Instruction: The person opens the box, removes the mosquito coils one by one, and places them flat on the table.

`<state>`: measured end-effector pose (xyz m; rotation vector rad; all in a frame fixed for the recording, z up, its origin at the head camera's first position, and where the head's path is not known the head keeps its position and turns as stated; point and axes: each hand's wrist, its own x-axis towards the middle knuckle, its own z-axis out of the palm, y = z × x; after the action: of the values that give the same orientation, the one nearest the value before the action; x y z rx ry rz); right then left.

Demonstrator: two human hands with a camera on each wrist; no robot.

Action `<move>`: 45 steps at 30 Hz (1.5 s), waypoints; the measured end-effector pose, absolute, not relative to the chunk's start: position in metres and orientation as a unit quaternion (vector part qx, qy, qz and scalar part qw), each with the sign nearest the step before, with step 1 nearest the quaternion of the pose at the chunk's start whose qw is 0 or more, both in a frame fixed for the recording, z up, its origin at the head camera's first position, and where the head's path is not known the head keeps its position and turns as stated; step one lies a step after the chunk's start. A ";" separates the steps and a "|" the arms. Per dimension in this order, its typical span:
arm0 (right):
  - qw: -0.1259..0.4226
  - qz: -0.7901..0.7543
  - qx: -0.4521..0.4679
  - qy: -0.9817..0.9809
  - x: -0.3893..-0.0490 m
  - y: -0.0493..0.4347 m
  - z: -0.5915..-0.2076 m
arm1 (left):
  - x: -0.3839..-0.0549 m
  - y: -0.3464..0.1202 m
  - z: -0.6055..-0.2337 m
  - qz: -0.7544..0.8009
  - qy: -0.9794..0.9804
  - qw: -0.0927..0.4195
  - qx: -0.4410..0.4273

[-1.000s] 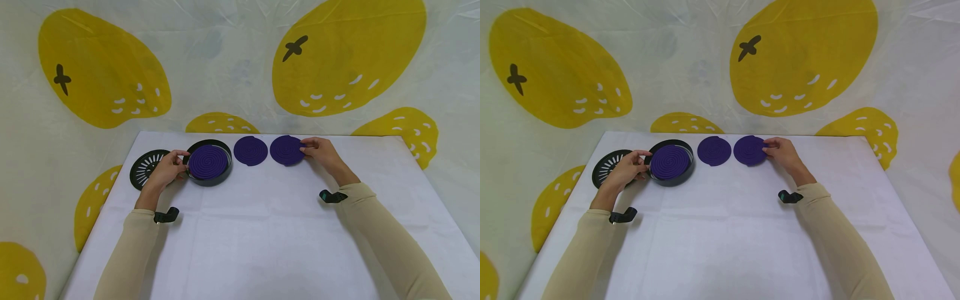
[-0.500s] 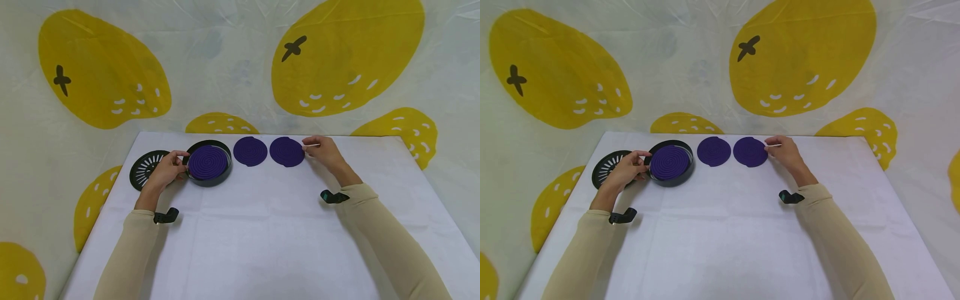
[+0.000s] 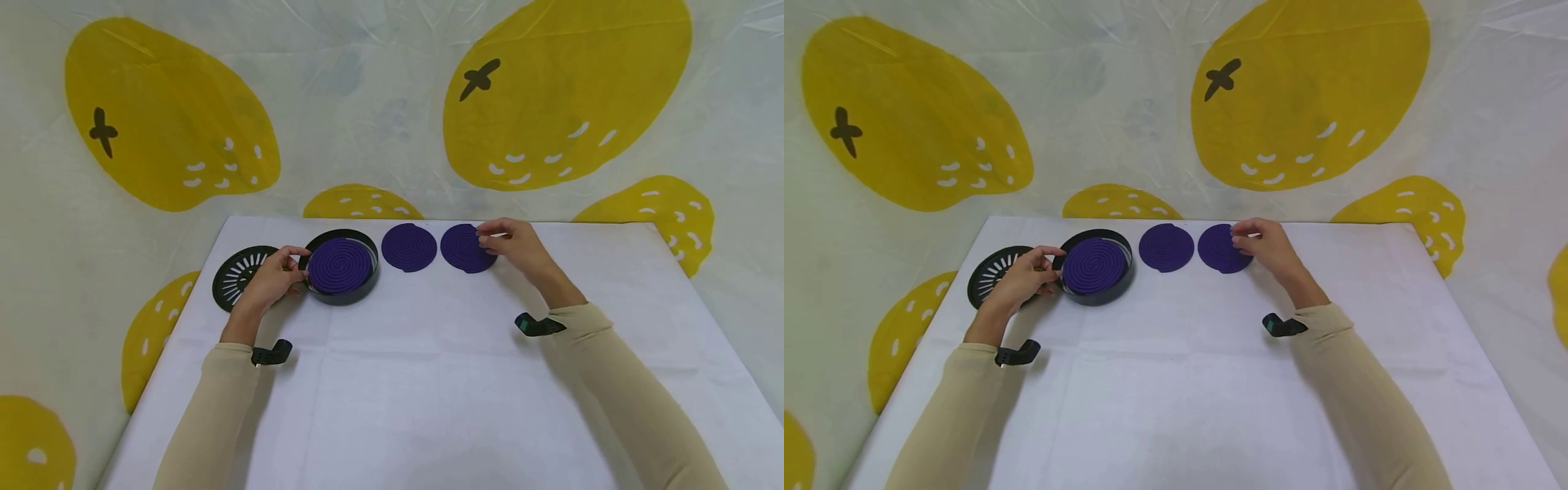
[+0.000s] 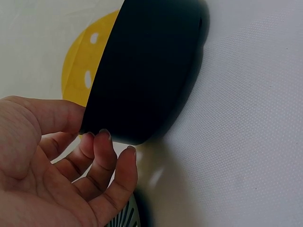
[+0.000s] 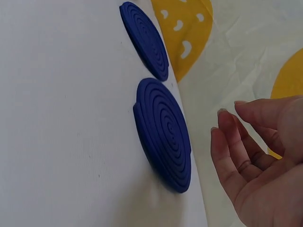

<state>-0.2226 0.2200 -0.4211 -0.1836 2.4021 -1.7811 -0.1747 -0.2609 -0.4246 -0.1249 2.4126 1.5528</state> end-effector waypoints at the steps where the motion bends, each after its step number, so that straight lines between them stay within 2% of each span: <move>1: 0.074 -0.596 -0.064 0.797 -0.222 0.218 -0.421 | -0.175 -0.261 -0.425 0.534 0.833 0.135 -0.042; 41: 0.160 -0.625 -0.128 0.753 -0.221 0.131 -0.414 | -0.175 -0.261 -0.421 0.509 0.850 0.133 -0.019; 45: 0.162 -0.633 -0.135 0.745 -0.220 0.120 -0.415 | -0.170 -0.256 -0.407 0.507 0.850 0.146 -0.021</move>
<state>-0.2203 0.1202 -0.4153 -0.3846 2.1269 -1.8067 -0.1704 -0.2560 -0.4069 -0.0609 2.4462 1.4584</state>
